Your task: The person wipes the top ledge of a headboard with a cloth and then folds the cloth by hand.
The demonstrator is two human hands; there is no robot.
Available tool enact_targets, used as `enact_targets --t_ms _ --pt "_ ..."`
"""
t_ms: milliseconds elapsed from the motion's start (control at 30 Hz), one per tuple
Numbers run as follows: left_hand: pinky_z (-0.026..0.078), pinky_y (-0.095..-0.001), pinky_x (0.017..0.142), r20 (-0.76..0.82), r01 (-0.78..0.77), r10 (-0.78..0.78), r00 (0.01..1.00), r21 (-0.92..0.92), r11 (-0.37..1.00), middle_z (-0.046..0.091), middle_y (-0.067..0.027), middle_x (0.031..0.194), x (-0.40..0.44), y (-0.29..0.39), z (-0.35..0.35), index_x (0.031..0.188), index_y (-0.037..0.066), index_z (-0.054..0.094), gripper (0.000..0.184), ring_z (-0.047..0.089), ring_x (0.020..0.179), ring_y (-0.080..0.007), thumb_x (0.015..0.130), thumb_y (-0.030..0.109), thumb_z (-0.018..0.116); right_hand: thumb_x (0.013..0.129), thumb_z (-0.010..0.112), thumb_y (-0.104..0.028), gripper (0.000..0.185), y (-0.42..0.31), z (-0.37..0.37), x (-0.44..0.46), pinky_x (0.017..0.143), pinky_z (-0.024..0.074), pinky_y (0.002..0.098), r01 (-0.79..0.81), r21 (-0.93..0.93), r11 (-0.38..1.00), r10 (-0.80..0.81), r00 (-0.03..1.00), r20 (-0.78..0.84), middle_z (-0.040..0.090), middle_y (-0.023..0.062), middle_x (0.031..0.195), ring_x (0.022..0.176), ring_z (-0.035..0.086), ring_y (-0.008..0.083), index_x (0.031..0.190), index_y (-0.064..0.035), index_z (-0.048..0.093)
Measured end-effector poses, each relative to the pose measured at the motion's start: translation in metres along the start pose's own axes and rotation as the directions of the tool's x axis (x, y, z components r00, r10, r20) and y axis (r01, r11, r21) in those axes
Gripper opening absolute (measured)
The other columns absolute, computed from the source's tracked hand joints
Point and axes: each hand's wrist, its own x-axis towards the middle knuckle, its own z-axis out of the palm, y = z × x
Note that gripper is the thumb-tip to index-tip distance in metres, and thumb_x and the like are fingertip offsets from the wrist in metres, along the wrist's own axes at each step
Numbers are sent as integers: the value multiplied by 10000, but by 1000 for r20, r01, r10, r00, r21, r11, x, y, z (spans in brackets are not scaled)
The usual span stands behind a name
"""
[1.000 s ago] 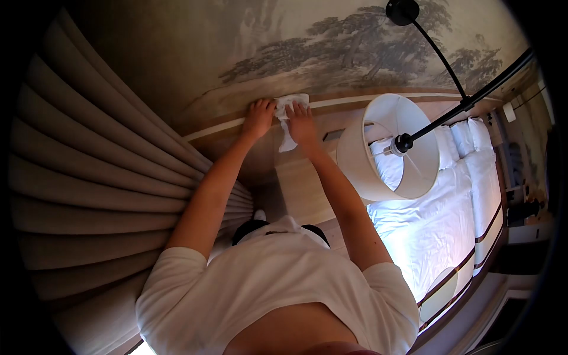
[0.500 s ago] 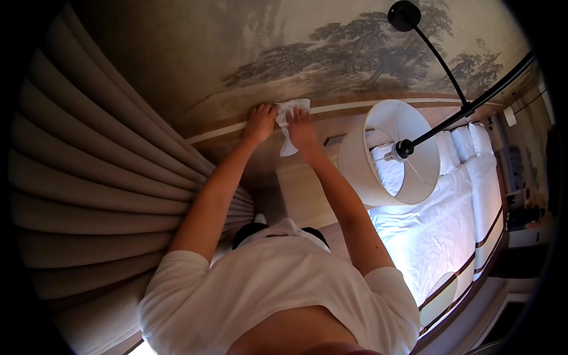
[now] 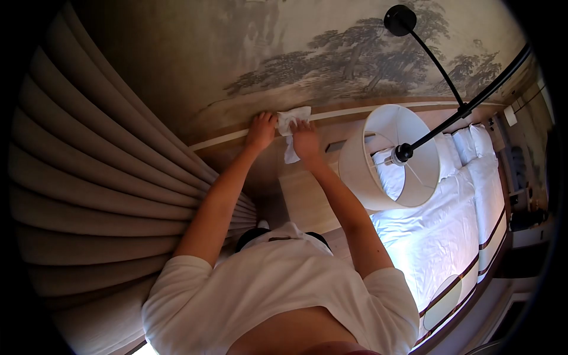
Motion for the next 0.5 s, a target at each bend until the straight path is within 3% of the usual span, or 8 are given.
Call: enact_targets --t_ms 167,300,367,500 --pt "414 -421 864 -19 19 -19 1000 -26 999 535 -119 1026 0 -5 2 1034 46 593 274 503 1020 -300 761 48 579 851 489 -112 417 30 -1 11 1052 304 545 -82 76 994 77 995 62 505 150 1349 1242 484 293 1263 -99 548" --pt "415 -422 858 -47 33 -35 998 -38 999 534 -117 998 -1 -6 4 998 49 599 224 505 1006 -297 775 60 579 860 493 -108 419 33 6 13 1064 280 546 -166 103 981 161 985 57 499 149 1356 1262 467 284 1276 -102 537" --pt "416 -422 857 -22 48 -49 999 -42 998 534 -117 997 0 -5 2 984 47 599 203 503 1003 -296 784 67 579 888 460 -129 399 34 12 9 1091 238 540 -222 143 964 234 970 -67 514 173 1328 1262 454 312 1273 -51 531" --pt "419 -421 850 7 75 -75 997 -50 996 535 -121 987 2 -4 2 955 43 602 156 502 991 -297 809 85 569 895 450 -129 402 59 24 11 1097 221 547 -298 76 952 303 951 -64 502 183 1341 1268 451 313 1278 -28 519"
